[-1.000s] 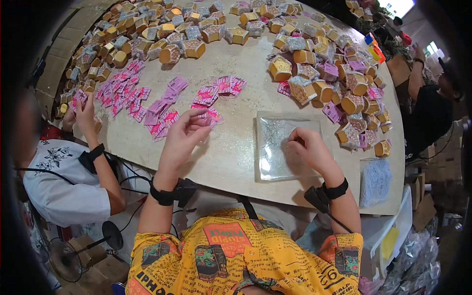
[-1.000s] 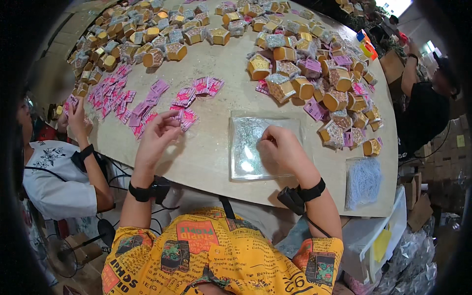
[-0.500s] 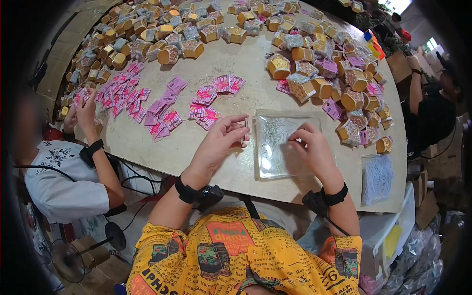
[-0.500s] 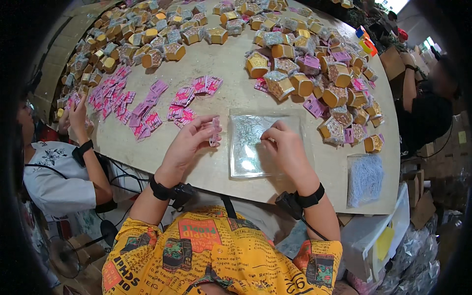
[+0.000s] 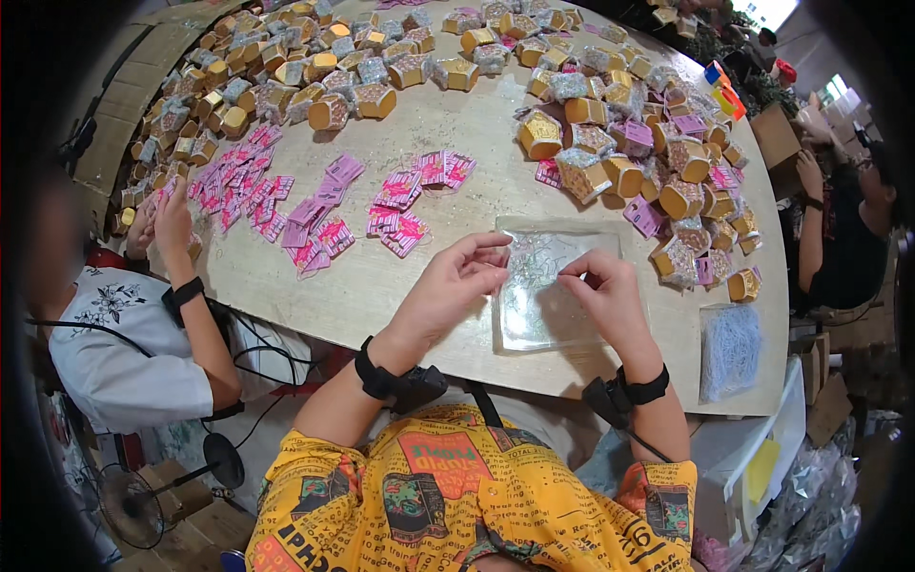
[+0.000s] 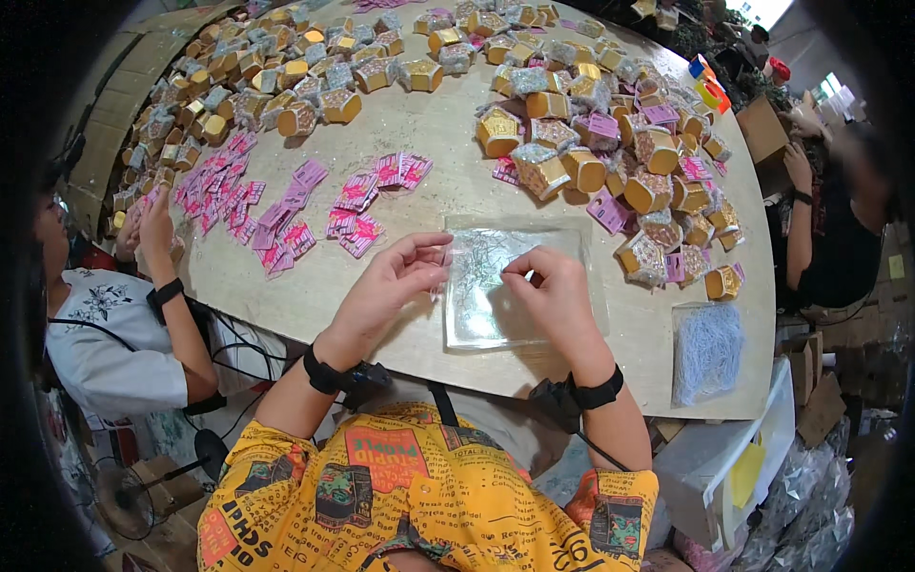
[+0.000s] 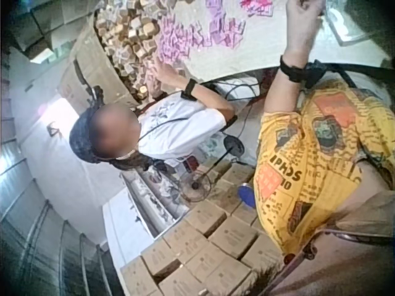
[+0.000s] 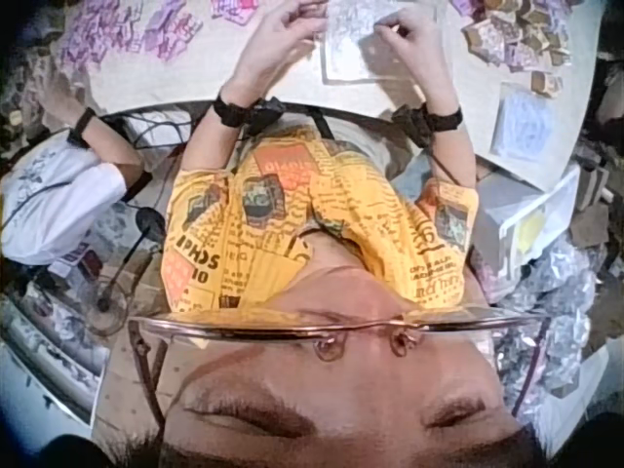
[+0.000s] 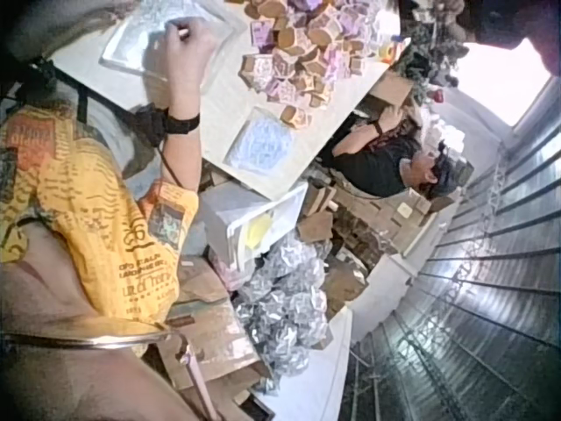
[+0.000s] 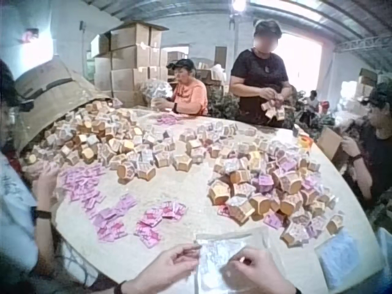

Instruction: The person sits at a table and repeatedly picks up small, individually wrapped candies and pink labels. They place each candy into a clear plastic bag, insert a label, and set the finished package on the table. The process is repeated continuously with other workers visible in the background.

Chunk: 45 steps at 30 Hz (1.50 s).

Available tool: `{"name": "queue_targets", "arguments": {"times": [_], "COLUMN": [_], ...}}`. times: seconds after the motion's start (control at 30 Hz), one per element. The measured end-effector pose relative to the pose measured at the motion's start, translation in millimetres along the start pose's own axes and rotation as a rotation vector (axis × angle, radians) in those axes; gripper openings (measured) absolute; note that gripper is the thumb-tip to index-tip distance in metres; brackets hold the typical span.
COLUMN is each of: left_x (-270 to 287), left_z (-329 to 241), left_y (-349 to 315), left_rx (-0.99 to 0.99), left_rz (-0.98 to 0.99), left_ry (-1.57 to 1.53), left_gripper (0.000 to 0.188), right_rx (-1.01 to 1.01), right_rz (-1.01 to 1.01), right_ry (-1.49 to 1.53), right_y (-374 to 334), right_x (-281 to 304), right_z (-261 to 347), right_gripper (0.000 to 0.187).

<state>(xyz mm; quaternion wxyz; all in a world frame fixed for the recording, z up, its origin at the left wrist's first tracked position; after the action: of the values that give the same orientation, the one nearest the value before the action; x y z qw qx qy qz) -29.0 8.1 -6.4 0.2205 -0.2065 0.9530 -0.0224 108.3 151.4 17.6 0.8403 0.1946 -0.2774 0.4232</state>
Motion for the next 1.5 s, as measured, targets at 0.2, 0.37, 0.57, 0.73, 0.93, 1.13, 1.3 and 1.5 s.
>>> {"name": "queue_targets", "arguments": {"times": [0.2,0.37,0.57,0.73,0.93,1.13,1.3,1.5], "left_x": [-12.9,-20.3,-10.7,-8.3,-7.1,-1.2,-3.1,-3.7], "left_z": [-12.9,-20.8,-18.8,-20.3,-20.6,-11.2,-11.1,-13.5], "left_y": [-1.4,-0.9,1.8,2.4,3.5,8.6,10.8,12.2], "left_rx": [-0.196,-0.319,-0.305,-0.325,-0.35,-0.136,-0.058,-0.281], "left_rz": [0.032,0.074,0.039,0.038,0.044,0.109,0.051,0.03], "left_ry": [0.334,0.5,0.355,0.342,0.443,0.079,-0.089,0.059], "left_gripper": [0.049,0.054,0.058,0.059,0.061,0.062,0.035,0.012], "right_rx": [-0.278,-0.322,-0.327,-0.325,-0.267,-0.26,-0.206,-0.189], "right_rz": [0.174,0.243,0.254,0.363,0.328,0.4,0.428,0.437], "right_ry": [0.407,0.57,0.612,0.286,0.493,0.447,0.429,0.368], "right_y": [1.6,6.4,12.5,12.3,21.6,28.4,33.4,35.8], "right_x": [-19.5,-22.3,-17.4,-23.3,-16.7,-13.6,-16.9,-17.4], "right_z": [-14.0,-7.5,-7.4,-11.7,11.8,27.5,35.4,40.1], "right_gripper": [0.011,0.01,0.01,0.01,0.011,0.01,0.011,0.012]}}
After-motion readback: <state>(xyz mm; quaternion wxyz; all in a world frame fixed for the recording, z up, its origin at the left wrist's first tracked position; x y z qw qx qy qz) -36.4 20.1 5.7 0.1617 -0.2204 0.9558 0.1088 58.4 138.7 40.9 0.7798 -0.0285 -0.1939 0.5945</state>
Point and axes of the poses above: each hand's wrist, its own y-axis towards the middle knuckle, its own x-axis out of the back of the hand, z = x × y, the point moved 6 cm from there along y, towards the middle knuckle, and after that the axes turned 7 degrees about -y, right-handed, at the moved point
